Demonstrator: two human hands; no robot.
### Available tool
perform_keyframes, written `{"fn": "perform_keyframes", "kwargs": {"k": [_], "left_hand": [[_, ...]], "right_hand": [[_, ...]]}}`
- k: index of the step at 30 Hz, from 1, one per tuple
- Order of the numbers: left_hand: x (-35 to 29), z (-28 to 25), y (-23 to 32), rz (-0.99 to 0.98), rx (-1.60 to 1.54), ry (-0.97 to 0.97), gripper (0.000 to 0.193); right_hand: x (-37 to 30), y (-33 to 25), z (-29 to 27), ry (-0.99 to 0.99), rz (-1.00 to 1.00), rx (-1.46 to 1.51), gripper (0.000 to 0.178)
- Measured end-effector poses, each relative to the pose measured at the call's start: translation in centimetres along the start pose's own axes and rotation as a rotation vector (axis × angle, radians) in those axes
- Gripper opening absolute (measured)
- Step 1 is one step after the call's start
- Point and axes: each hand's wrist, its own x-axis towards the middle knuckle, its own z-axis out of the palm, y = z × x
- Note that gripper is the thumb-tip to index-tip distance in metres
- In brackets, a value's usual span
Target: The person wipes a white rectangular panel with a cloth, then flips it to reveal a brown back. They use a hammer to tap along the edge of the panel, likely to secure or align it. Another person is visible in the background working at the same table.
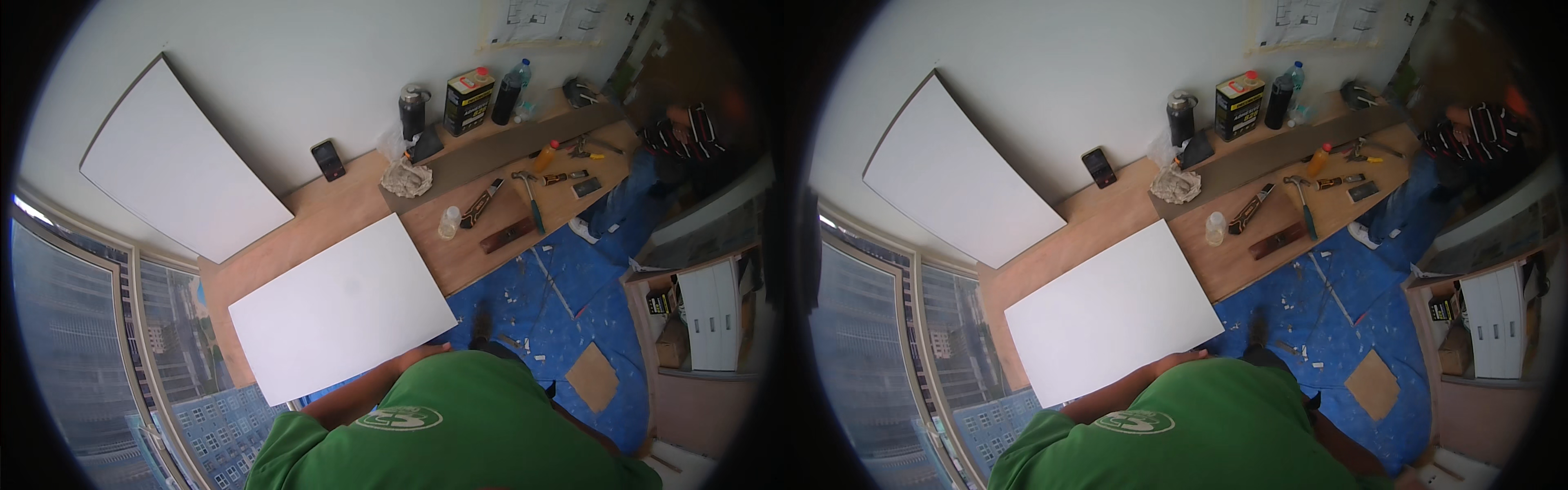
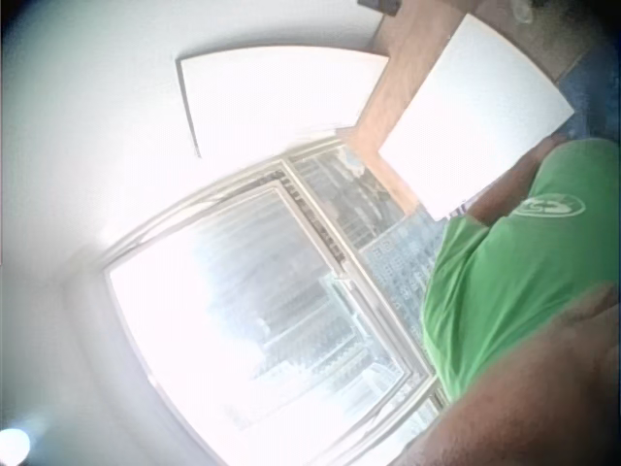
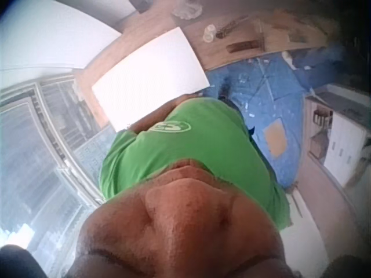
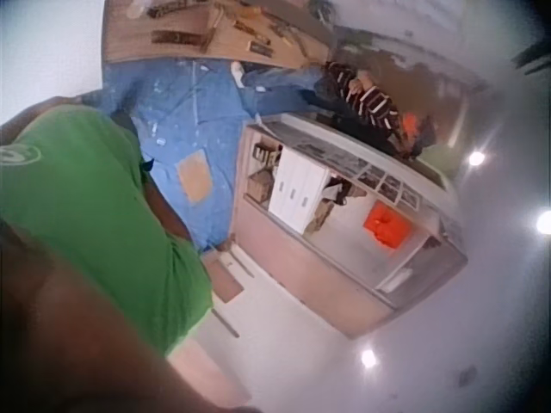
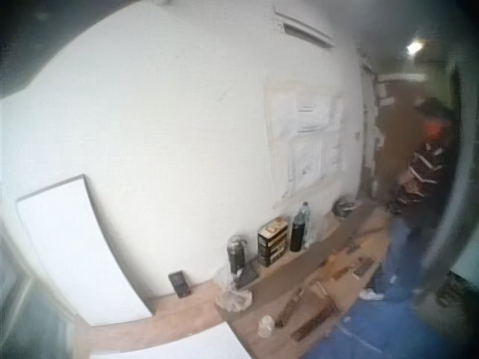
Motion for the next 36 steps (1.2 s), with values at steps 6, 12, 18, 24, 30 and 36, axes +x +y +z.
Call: {"fn": "perform_keyframes", "kwargs": {"k": [6, 12, 18, 24, 30, 36], "left_hand": [[-3.7, 5.8, 3.8, 0.037, 0.225, 0.034, 0.052], [-3.5, 13.1, 8.0, 0.319, 0.334, -0.012, 0.056], [5.5, 20.2, 5.0, 0.382, 0.726, 0.257, 0.059], [7.4, 24.2, 0.3, 0.153, 0.515, 0.162, 0.057], [6.3, 28.0, 3.6, 0.22, 0.573, 0.026, 0.05], [8.5, 30.6, 5.5, 0.228, 0.781, 0.05, 0.048]], "right_hand": [[-3.3, -3.8, -2.6, -0.246, -0.068, -0.012, 0.031], [-2.5, -4.7, -15.2, -0.416, 0.005, 0.194, 0.026], [8.4, 2.5, -26.0, 0.137, -0.071, -0.063, 0.014], [13.0, 17.5, -25.1, 0.078, 0.038, 0.223, 0.005], [13.8, 19.4, -24.5, 0.07, 0.003, 0.304, 0.006], [14.7, 13.3, -27.2, 0.109, -0.163, 0.282, 0.014]]}}
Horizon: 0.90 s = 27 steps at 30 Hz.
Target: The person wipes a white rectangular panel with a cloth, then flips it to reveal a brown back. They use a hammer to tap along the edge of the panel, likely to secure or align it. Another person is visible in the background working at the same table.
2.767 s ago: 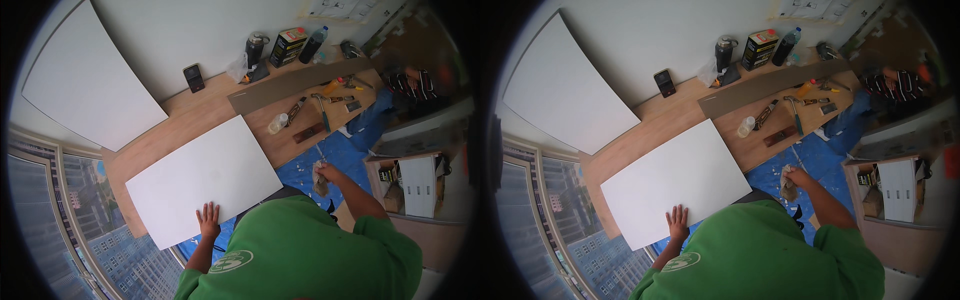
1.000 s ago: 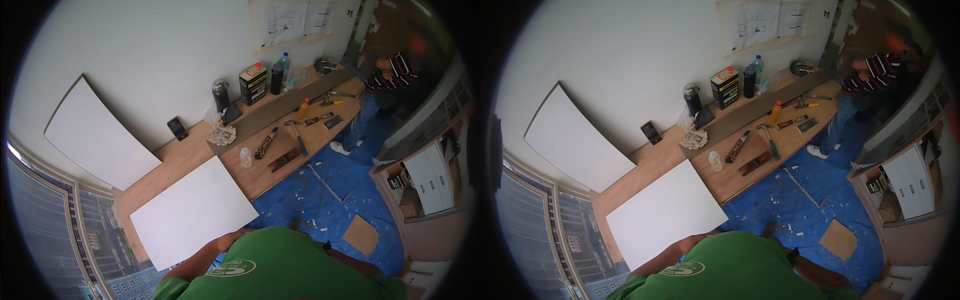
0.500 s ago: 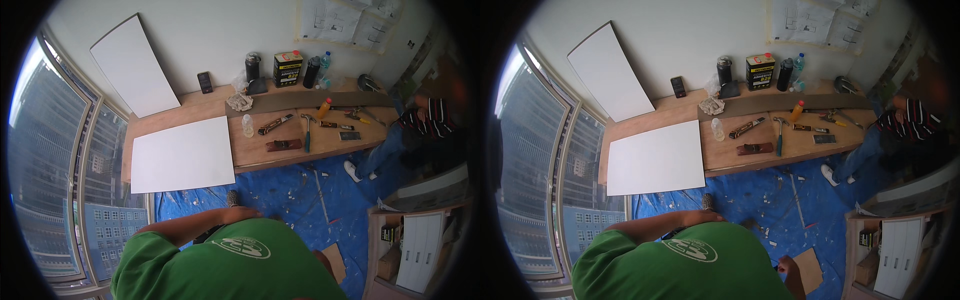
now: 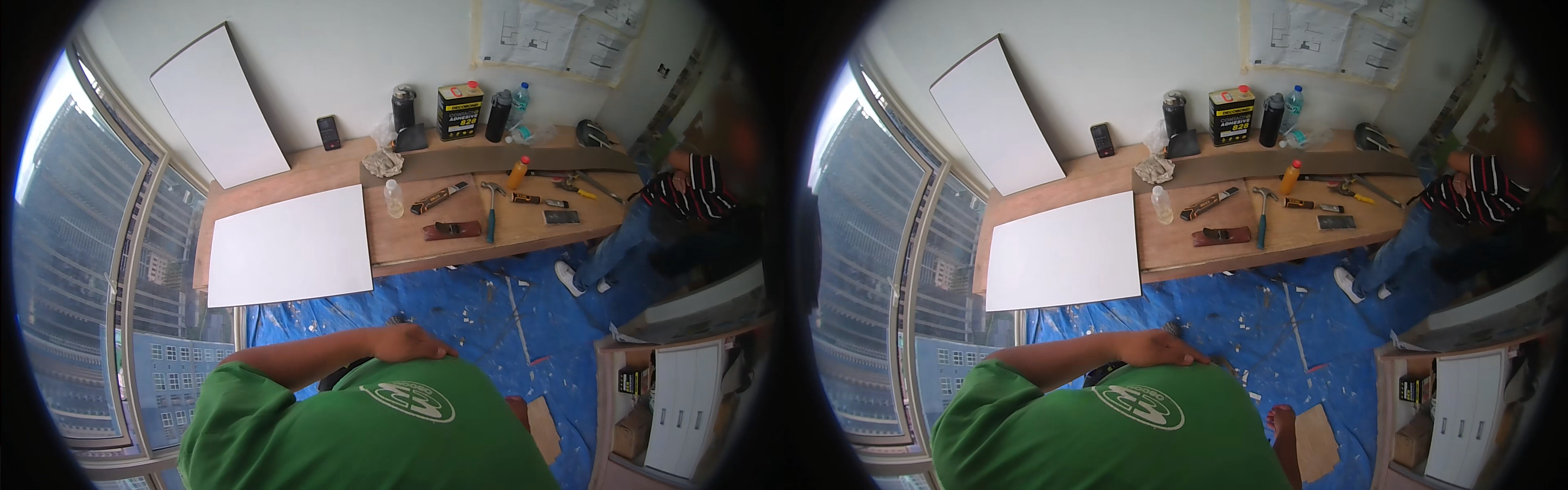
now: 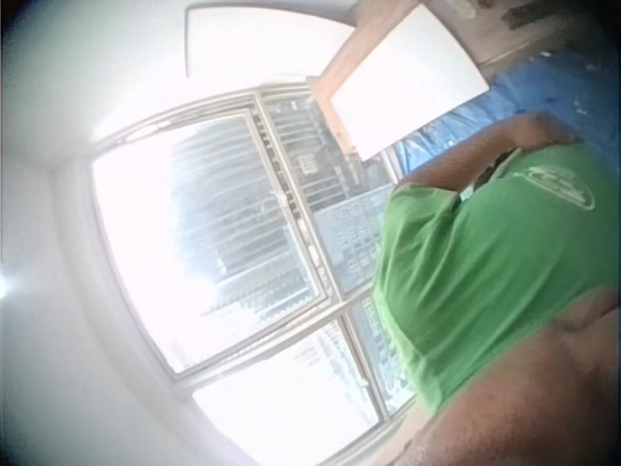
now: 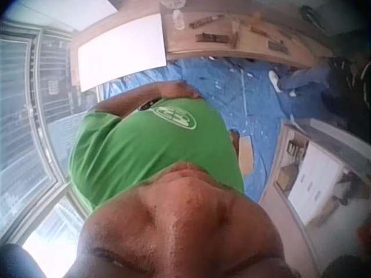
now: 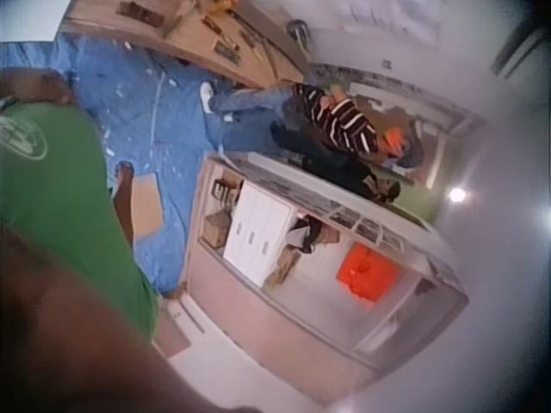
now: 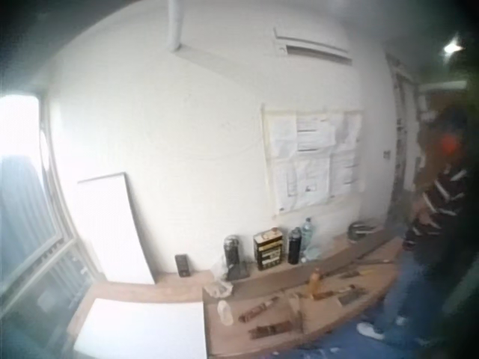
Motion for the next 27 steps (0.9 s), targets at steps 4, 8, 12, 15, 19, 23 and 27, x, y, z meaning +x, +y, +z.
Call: {"fn": "perform_keyframes", "kwargs": {"k": [4, 8, 12, 15, 19, 23, 27], "left_hand": [[0.1, 0.1, 0.3, -0.007, 0.172, 0.124, 0.041], [-2.5, -1.4, 5.1, 0.204, 0.619, 0.405, 0.026], [-9.3, -7.9, 14.1, 0.696, 1.132, 1.647, 0.004], [-13.0, -13.2, 20.7, 0.641, 0.841, 1.961, 0.015], [-13.9, -15.6, 25.4, 0.946, 1.008, 2.087, 0.017], [-12.4, -17.8, 26.7, 0.983, 1.161, 2.081, 0.028], [-11.8, -20.4, 27.7, 0.449, 1.135, 2.035, 0.017]], "right_hand": [[1.0, -1.4, -1.5, 0.004, -0.266, -0.178, 0.015], [3.7, 2.7, -1.9, 0.038, 0.039, 0.071, 0.01], [6.6, 6.7, -2.3, -0.091, 0.079, 0.086, 0.006], [5.3, 8.2, -2.9, -0.008, 0.11, -0.155, 0.01], [3.7, 3.8, -1.9, 0.022, 0.048, -0.114, 0.009], [2.5, -3.6, -1.7, -0.27, -0.285, -0.249, 0.011], [0.4, -5.1, -0.1, -0.017, -0.144, -0.084, 0.003]]}}
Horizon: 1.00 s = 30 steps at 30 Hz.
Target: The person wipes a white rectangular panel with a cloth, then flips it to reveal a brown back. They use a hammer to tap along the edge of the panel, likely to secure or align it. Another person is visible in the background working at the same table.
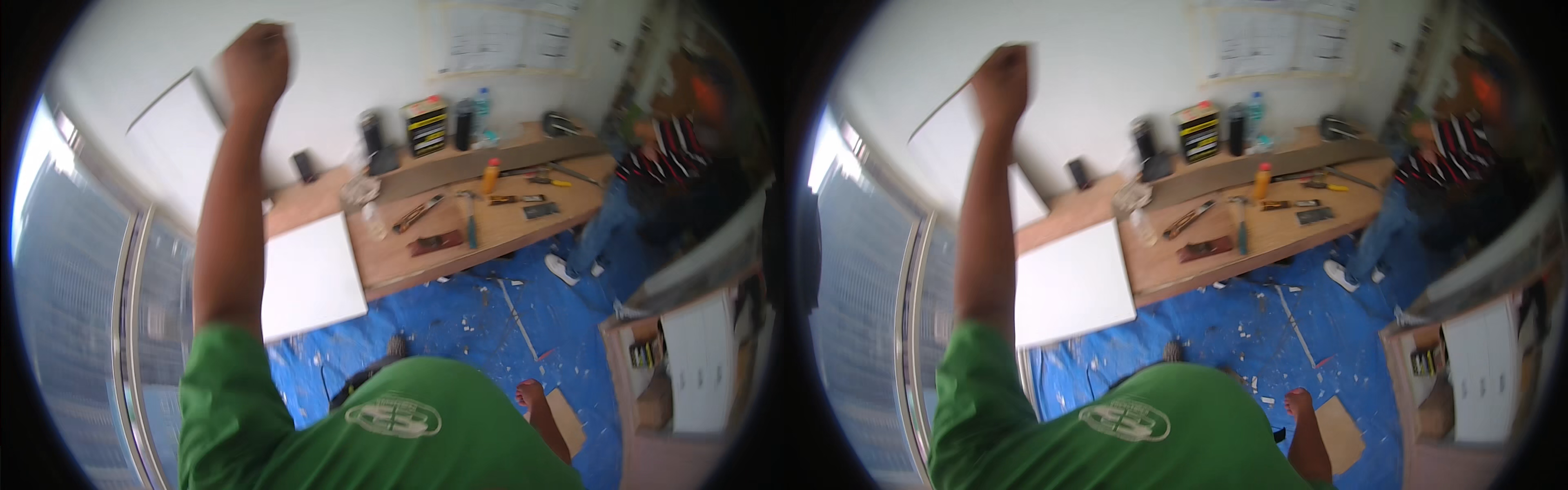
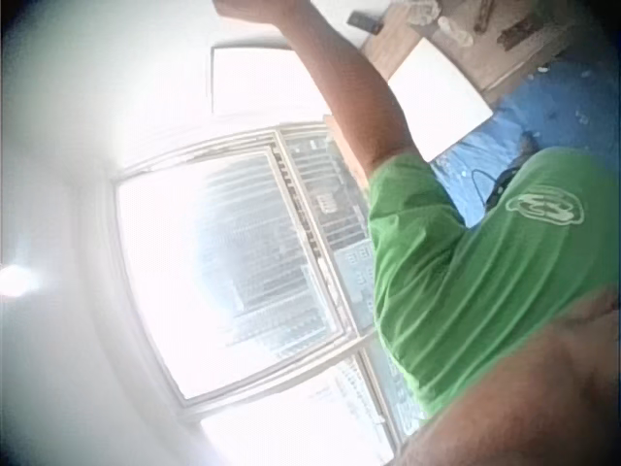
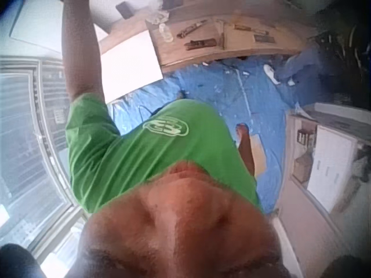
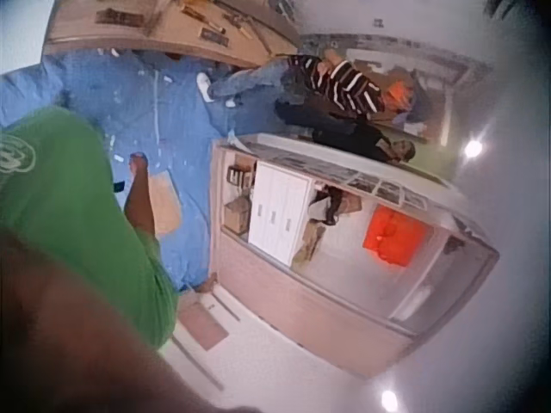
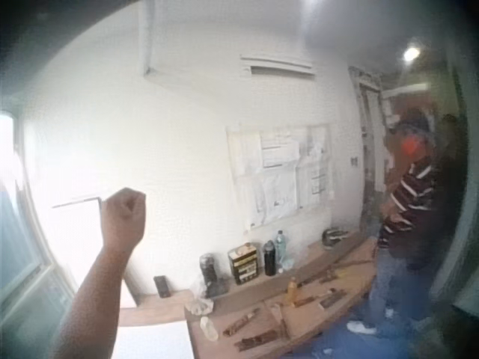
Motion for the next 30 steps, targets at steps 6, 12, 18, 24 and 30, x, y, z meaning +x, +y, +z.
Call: {"fn": "perform_keyframes", "kwargs": {"k": [6, 12, 18, 24, 30], "left_hand": [[-3.7, 3.7, 0.0, -0.077, -0.13, 0.038, 0.027], [-25.8, 8.0, 0.9, 0.296, -0.559, -0.77, 0.07], [-44.7, 4.4, 0.7, -0.661, -0.795, -1.946, 0.034], [-45.5, 6.0, -3.8, 0.007, -0.523, -1.75, 0.03], [-47.0, 7.2, -5.6, -0.257, -0.608, -1.533, 0.032]], "right_hand": [[-0.3, 3.5, 0.3, -0.024, 0.175, -0.265, 0.014], [0.2, 10.0, 0.1, -0.061, 0.287, -0.249, 0.028], [-0.5, 10.4, 0.5, -0.021, 0.346, -0.274, 0.021], [-1.6, 7.4, 1.5, -0.049, 0.302, -0.457, 0.016], [6.2, 8.9, -0.6, -0.208, -0.13, -0.725, 0.019]]}}
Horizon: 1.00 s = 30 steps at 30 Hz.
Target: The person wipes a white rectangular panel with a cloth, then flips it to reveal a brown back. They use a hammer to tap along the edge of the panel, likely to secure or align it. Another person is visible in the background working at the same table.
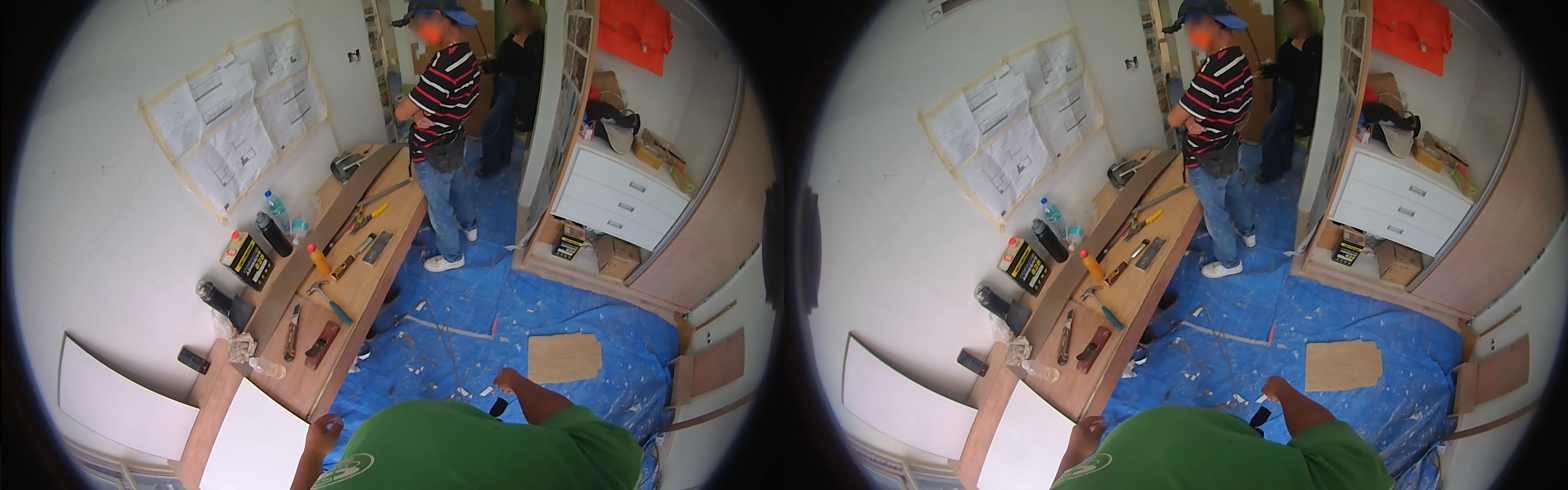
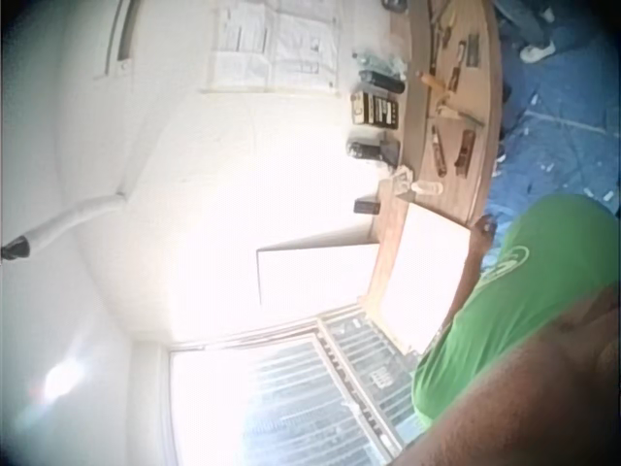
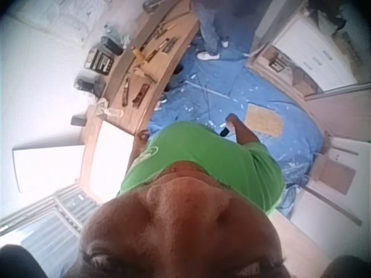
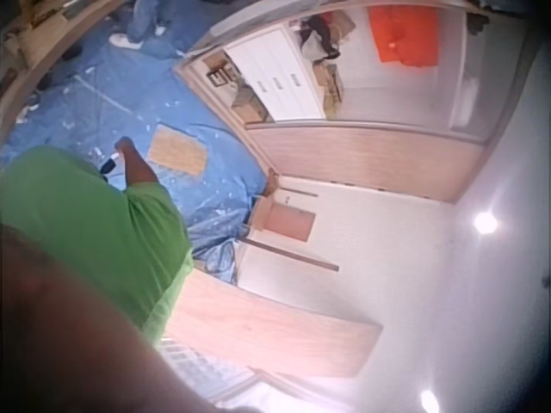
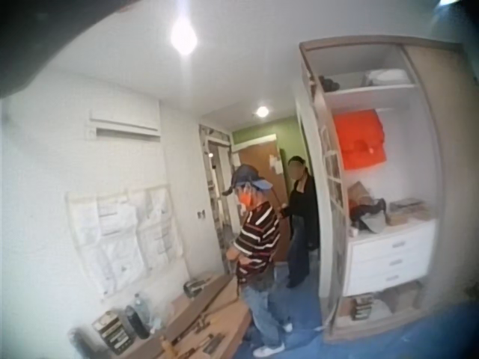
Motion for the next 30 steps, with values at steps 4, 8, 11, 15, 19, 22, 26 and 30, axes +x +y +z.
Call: {"fn": "perform_keyframes", "kwargs": {"k": [4, 8, 11, 15, 19, 22, 26, 30], "left_hand": [[-0.6, 1.7, -0.3, 0.084, 0.044, -0.052, 0.032], [-1.6, 2.8, -0.5, 0.116, 0.048, -0.158, 0.032], [-2.2, 3.0, -0.6, 0.099, 0.044, -0.192, 0.032], [-2.8, 2.8, -0.8, 0.075, 0.043, -0.211, 0.032], [-3.6, 3.1, -1.3, 0.054, 0.039, -0.225, 0.032], [-4.1, 3.4, -1.7, 0.045, 0.035, -0.239, 0.032], [-4.6, 3.9, -1.7, 0.051, 0.035, -0.259, 0.032], [-4.7, 4.3, -1.2, 0.06, 0.03, -0.273, 0.032]], "right_hand": [[1.6, 0.8, -0.8, 0.011, 0.105, 0.205, 0.014], [-0.2, -1.3, -1.3, -0.029, 0.294, 0.407, 0.02], [-1.8, -3.2, -1.3, -0.072, 0.307, 0.35, 0.025], [-4.2, -5.3, -1.3, -0.05, 0.351, 0.318, 0.029], [-6.5, -6.6, -1.4, 0.062, 0.406, 0.377, 0.026], [-6.7, -6.4, -1.4, 0.056, 0.441, 0.406, 0.024], [-5.4, -4.8, -1.0, -0.012, 0.448, 0.476, 0.02], [-5.3, -4.0, -0.5, -0.152, 0.379, 0.692, 0.016]]}}
